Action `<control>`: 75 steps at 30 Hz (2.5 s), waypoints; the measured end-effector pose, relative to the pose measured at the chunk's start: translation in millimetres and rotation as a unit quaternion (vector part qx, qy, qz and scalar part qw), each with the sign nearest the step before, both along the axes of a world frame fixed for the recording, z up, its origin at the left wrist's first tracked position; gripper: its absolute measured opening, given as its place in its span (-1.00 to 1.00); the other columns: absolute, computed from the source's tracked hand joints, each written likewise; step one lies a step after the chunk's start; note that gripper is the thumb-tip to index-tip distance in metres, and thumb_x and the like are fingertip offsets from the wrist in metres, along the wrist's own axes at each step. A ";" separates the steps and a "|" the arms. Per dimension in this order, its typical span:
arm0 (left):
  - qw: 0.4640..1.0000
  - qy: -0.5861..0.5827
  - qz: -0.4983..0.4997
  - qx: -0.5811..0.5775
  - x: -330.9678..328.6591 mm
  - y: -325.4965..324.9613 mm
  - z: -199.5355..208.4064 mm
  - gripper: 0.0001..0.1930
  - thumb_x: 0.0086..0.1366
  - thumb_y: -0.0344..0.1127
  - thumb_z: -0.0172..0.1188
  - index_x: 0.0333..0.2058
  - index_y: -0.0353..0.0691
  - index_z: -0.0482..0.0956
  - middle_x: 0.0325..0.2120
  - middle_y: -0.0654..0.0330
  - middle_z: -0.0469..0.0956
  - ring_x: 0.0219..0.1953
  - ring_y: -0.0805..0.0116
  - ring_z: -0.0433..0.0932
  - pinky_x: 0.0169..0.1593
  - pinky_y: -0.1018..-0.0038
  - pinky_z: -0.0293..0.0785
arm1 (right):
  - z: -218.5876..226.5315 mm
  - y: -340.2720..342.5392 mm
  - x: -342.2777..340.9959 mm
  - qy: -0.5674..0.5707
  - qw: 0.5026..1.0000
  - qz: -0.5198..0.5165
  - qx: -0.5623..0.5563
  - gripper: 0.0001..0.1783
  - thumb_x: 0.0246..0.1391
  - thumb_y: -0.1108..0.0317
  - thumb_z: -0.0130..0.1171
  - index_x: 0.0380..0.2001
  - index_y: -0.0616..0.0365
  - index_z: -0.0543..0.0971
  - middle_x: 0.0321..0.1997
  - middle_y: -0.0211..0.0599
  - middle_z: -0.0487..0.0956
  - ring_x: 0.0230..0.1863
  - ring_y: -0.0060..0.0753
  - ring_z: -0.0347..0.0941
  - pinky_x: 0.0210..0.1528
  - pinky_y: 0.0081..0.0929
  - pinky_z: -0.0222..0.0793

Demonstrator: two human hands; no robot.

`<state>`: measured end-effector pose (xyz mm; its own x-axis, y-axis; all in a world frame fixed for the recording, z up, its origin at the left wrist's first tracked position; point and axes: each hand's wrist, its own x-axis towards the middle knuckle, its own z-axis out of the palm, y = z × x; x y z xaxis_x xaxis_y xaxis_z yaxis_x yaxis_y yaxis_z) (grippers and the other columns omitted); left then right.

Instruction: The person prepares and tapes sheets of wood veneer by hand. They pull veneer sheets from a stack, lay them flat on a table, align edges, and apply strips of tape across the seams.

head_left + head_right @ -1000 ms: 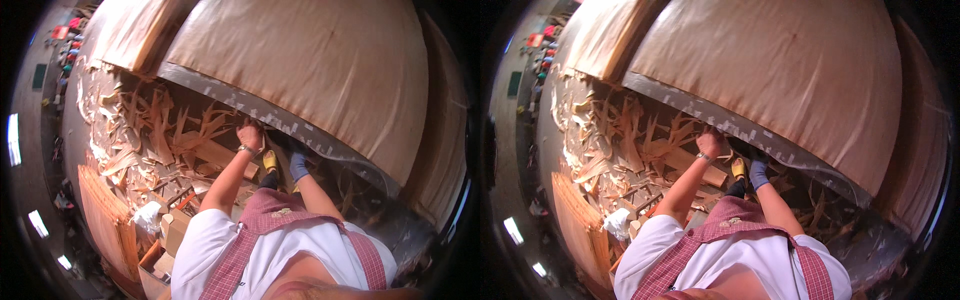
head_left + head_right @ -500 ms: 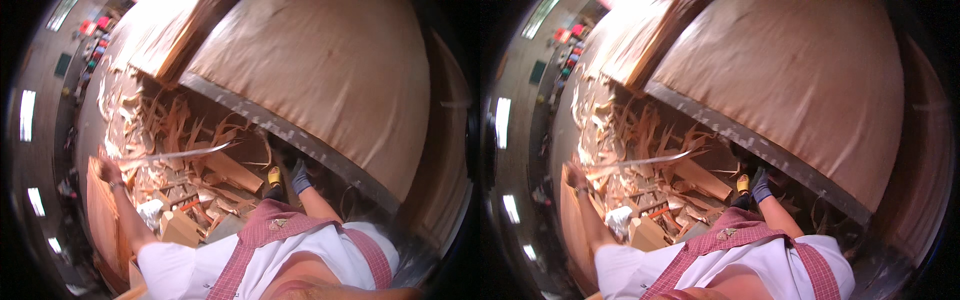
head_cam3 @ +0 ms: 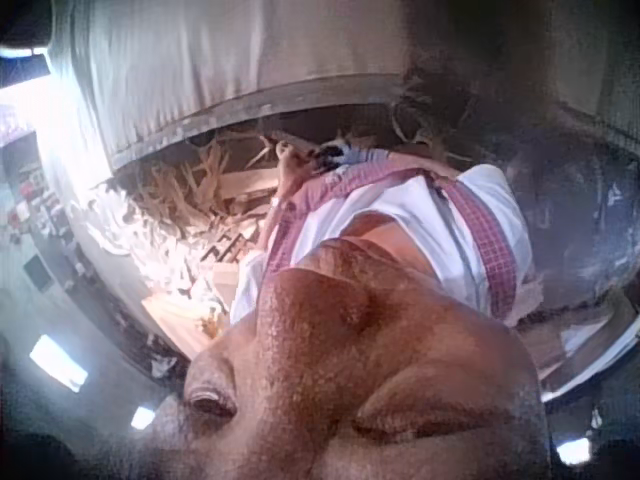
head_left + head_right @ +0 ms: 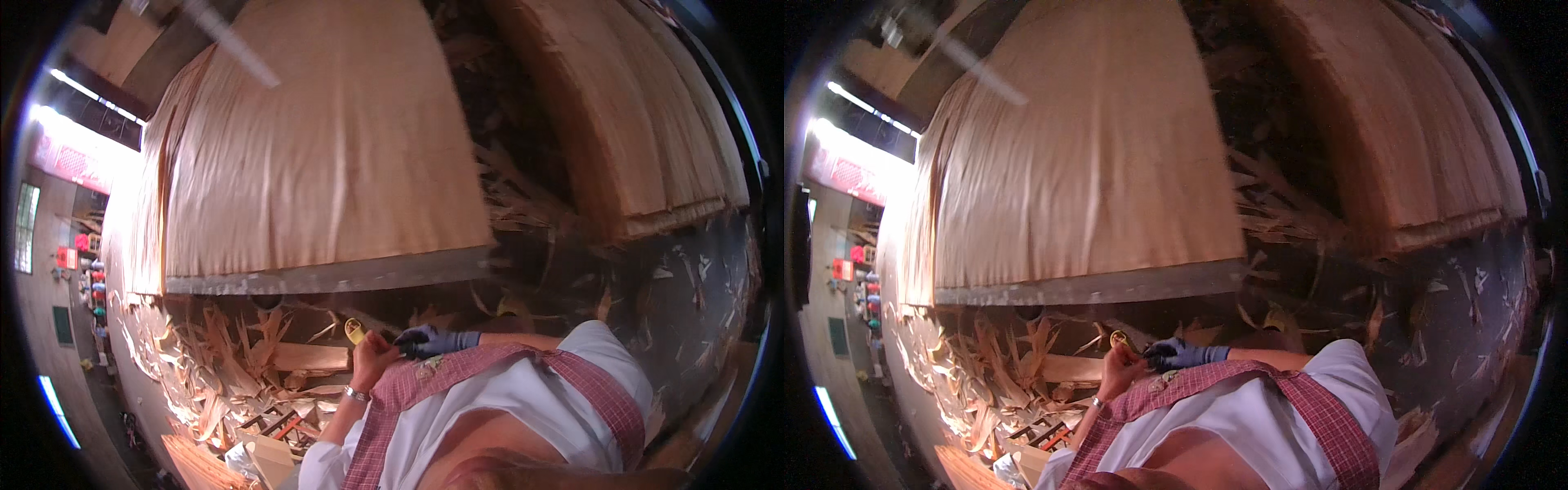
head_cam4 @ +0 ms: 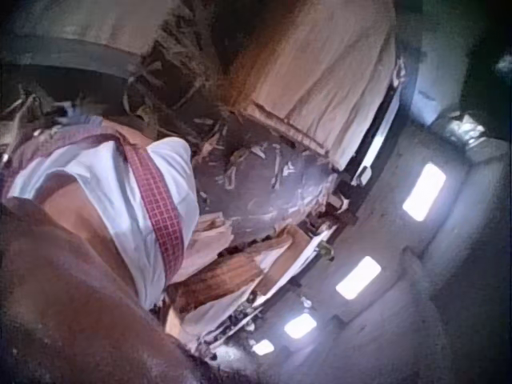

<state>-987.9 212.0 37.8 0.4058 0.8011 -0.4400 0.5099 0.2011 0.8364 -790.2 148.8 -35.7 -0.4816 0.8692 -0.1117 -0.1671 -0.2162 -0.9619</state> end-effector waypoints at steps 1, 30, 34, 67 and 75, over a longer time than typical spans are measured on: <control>0.998 0.062 -0.019 0.017 46.7 -2.7 26.7 -0.70 -0.04 -0.41 0.45 -0.51 -0.22 0.41 -0.61 0.29 0.48 -0.53 0.56 0.44 -0.42 0.57 0.41 | -2.0 -12.9 48.7 -0.042 0.998 -0.006 0.046 -0.68 0.21 0.39 0.05 0.03 0.17 0.51 -0.22 -0.39 0.58 -0.26 -0.58 0.42 -0.17 -0.53 0.42; 0.986 0.053 -0.027 0.158 621.0 442.6 133.6 -0.92 0.13 -0.48 0.29 -0.40 -0.28 0.56 -0.52 0.26 0.56 -0.46 0.55 0.48 -0.35 0.57 0.43 | 36.8 369.0 943.7 -0.735 0.614 -0.267 -0.107 -0.40 0.25 -0.08 -0.13 0.23 0.01 0.28 0.03 0.04 0.47 0.00 0.10 0.46 0.01 -0.05 0.38; 0.983 0.091 -0.098 0.128 697.1 502.9 133.5 -0.89 0.11 -0.46 0.31 -0.37 -0.28 0.58 -0.53 0.28 0.57 -0.46 0.55 0.48 -0.34 0.55 0.44 | 6.6 428.0 1012.2 -0.769 0.569 -0.264 -0.124 -0.42 0.26 0.00 -0.12 0.21 0.14 0.28 -0.01 0.04 0.48 -0.07 0.08 0.51 -0.07 -0.05 0.40; 0.945 0.046 -0.313 0.084 1140.8 1179.8 150.3 -0.84 0.10 -0.39 0.31 -0.33 -0.24 0.56 -0.52 0.28 0.55 -0.49 0.56 0.48 -0.38 0.58 0.41 | 5.2 932.1 1350.5 -0.804 0.377 -0.435 -0.150 -0.51 0.27 0.15 -0.12 0.23 -0.01 0.30 0.34 0.01 0.26 0.36 0.18 0.11 0.26 0.02 0.19; 0.961 0.080 -0.258 0.052 1239.1 1320.6 133.2 -0.81 0.10 -0.33 0.29 -0.33 -0.24 0.55 -0.53 0.23 0.58 -0.50 0.48 0.56 -0.37 0.53 0.46 | 5.4 1091.0 1434.8 -0.775 0.433 -0.431 -0.160 -0.56 0.19 0.27 -0.07 0.15 -0.04 0.41 0.24 -0.13 0.38 0.26 -0.04 0.28 0.18 -0.02 0.27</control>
<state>251.2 1532.6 171.1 0.6944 0.5551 -0.4580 0.6434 -0.1938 0.7406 644.7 1239.8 -30.3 0.8758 0.4722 0.0997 0.4751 -0.8799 -0.0066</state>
